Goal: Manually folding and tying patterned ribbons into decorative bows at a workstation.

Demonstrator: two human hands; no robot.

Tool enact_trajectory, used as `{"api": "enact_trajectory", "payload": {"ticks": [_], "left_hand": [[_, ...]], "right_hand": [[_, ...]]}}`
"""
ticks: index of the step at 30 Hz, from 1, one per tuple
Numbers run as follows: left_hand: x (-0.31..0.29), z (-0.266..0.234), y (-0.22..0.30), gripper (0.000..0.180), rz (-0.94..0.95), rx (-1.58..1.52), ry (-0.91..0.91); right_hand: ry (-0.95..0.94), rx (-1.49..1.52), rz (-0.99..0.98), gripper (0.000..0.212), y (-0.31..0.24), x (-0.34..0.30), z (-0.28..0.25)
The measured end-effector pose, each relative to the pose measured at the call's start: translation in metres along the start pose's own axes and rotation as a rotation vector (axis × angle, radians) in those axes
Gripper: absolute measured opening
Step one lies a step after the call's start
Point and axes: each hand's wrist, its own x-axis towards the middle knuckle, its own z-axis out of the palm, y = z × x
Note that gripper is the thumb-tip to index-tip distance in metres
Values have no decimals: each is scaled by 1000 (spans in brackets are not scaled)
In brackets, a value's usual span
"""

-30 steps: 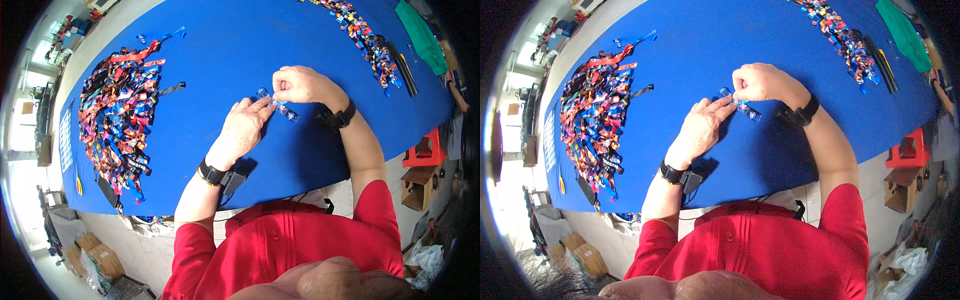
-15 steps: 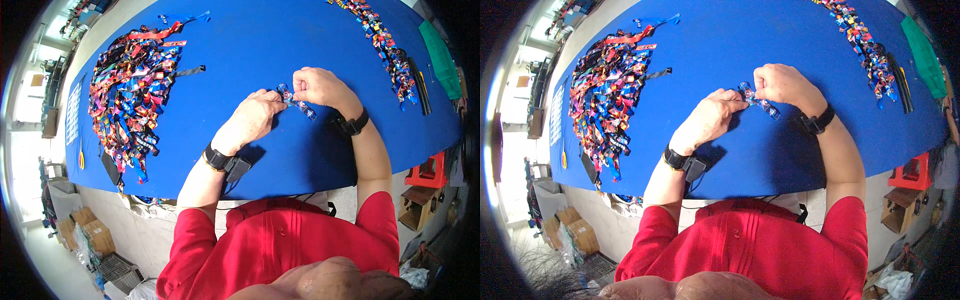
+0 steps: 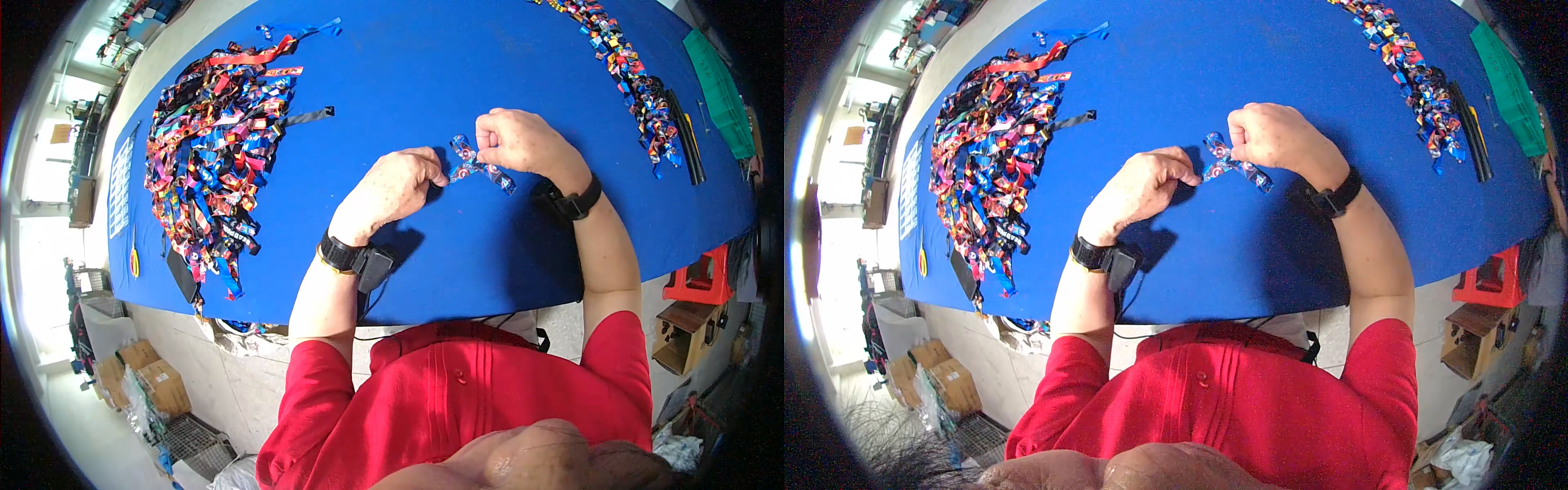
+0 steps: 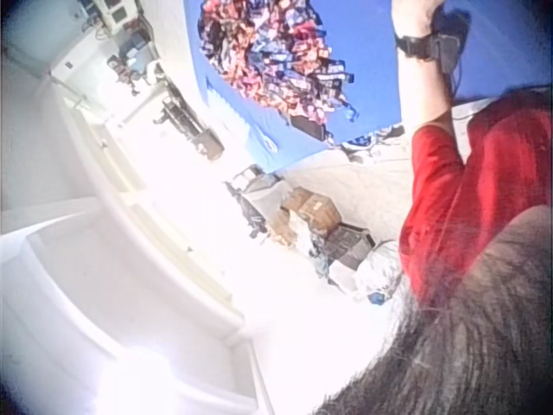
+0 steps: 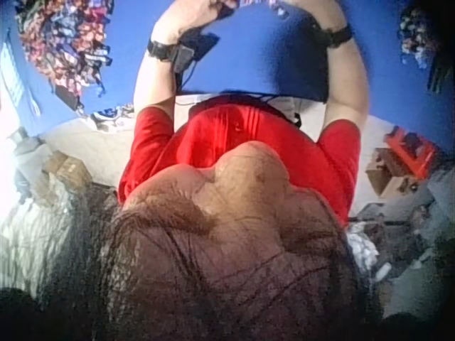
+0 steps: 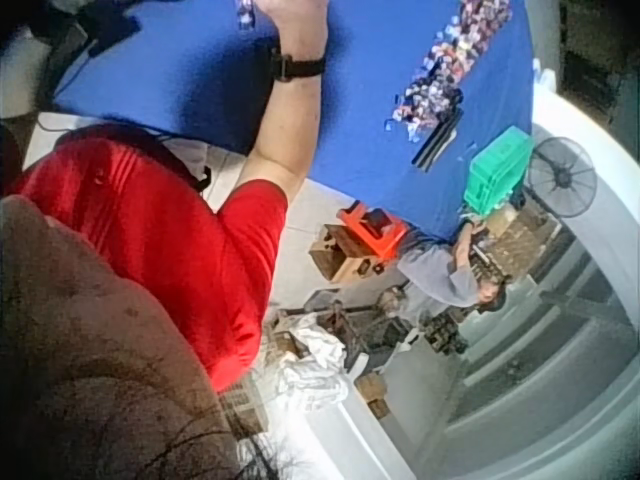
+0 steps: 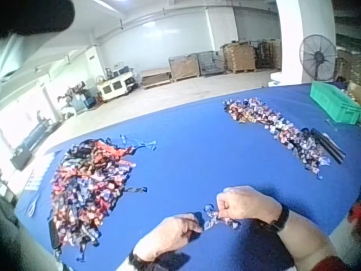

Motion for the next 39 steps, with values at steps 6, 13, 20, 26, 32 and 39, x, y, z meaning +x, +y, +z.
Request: {"api": "enact_trajectory", "payload": {"ticks": [6,13,20,26,32,39], "left_hand": [[0,-2,1,32,-1,3,-24],[-3,-6,1,35,-3,12,-56],[-4,-8,4,36,13,26,-64],[-5,-8,4,35,11,46,-74],[-6,-9,1,35,17,40,-85],[-5,-8,-2,34,12,18,-66]], "right_hand": [[22,-3,-15,18,3,2,2],[82,-2,-70,18,3,1,3],[48,-4,-39,17,1,2,2],[49,-14,-38,17,3,2,4],[32,-2,6,18,2,2,3],[49,-28,-11,18,1,2,4]]}}
